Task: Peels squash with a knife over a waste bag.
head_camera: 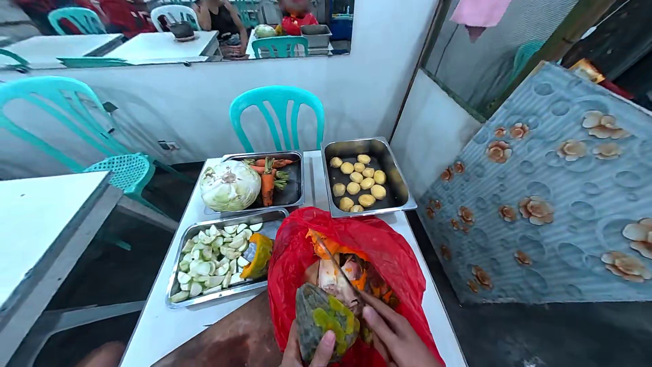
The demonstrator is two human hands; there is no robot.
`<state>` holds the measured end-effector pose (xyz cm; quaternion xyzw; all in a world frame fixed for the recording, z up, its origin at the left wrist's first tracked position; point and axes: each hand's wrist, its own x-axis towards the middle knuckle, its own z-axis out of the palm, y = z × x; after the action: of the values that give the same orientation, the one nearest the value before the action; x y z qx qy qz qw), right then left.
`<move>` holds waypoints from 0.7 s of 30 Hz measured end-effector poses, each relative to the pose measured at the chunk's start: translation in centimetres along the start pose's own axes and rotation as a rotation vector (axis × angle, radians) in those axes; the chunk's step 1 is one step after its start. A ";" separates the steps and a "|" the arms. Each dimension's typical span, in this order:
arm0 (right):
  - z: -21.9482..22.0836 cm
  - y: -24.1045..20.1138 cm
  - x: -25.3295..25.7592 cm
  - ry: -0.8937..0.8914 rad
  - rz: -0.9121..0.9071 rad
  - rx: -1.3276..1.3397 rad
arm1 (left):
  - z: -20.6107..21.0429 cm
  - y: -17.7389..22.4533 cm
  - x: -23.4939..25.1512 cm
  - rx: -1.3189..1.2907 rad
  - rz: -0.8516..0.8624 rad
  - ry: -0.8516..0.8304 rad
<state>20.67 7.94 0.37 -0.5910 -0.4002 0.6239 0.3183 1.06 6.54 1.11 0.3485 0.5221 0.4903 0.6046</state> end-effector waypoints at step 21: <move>1.4 -2.9 -2.6 -0.074 -0.118 -0.736 | -0.6 0.0 -0.8 0.271 0.008 -0.108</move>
<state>19.34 6.93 4.16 -0.6188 -0.6422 0.4398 0.1057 0.50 5.68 1.23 0.4548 0.5488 0.3983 0.5773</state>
